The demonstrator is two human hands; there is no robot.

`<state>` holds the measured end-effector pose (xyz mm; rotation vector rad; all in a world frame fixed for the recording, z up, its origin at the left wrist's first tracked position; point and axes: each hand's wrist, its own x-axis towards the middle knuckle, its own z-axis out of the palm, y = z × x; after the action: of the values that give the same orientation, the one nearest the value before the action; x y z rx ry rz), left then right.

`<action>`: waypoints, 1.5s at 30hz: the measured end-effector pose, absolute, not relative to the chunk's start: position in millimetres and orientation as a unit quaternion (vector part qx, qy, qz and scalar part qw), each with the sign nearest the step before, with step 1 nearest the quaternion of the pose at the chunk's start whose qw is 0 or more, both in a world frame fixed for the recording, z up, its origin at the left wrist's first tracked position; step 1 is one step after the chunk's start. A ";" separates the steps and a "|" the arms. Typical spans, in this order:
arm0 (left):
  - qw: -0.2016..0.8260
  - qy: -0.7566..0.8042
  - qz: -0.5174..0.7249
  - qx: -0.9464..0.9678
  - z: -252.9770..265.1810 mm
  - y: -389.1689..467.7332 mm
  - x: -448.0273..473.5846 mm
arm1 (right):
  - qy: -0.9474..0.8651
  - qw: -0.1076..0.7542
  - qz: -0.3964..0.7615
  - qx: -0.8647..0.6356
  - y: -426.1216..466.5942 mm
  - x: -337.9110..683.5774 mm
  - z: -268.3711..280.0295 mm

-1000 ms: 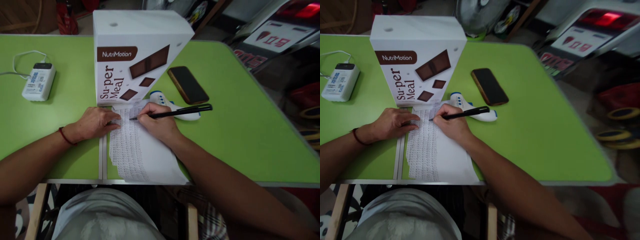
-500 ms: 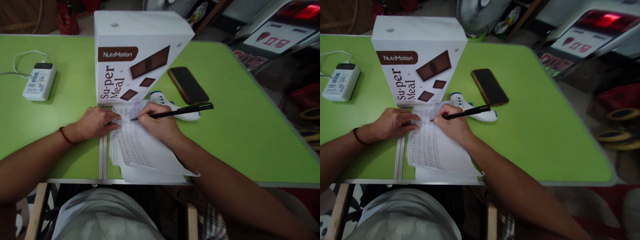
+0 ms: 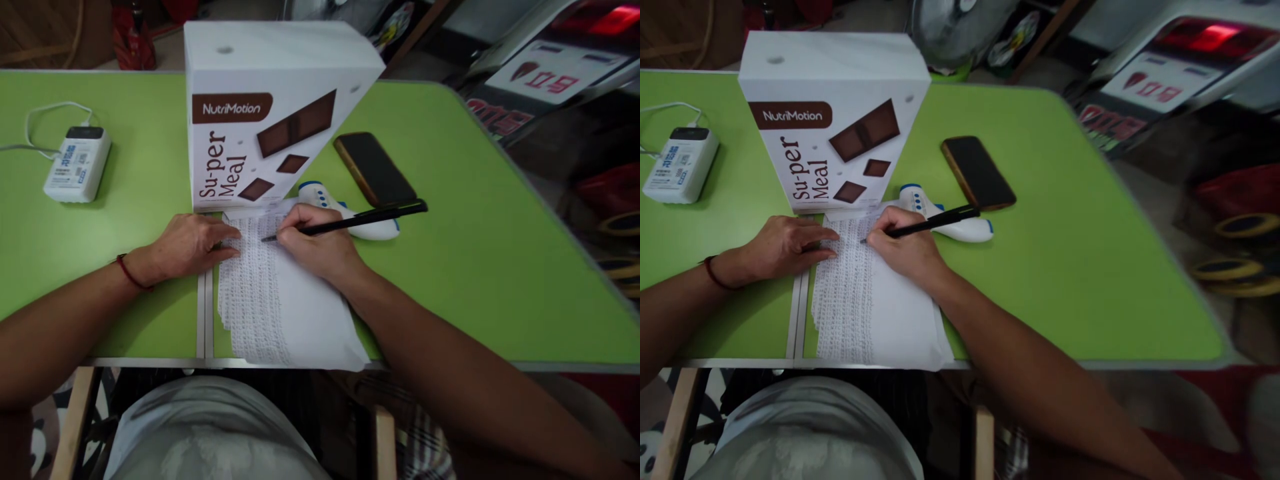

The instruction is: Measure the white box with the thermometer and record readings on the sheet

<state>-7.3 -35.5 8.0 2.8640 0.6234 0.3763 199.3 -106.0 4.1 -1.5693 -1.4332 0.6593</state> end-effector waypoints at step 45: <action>0.092 0.208 0.134 0.965 8.4 -35.4 -6.7 | -0.577 0.445 0.287 -0.622 -106.5 199.5 5.7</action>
<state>-6.7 -35.4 8.4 2.8642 0.6178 0.3979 199.5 -106.5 5.7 -1.5417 -1.4296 0.7111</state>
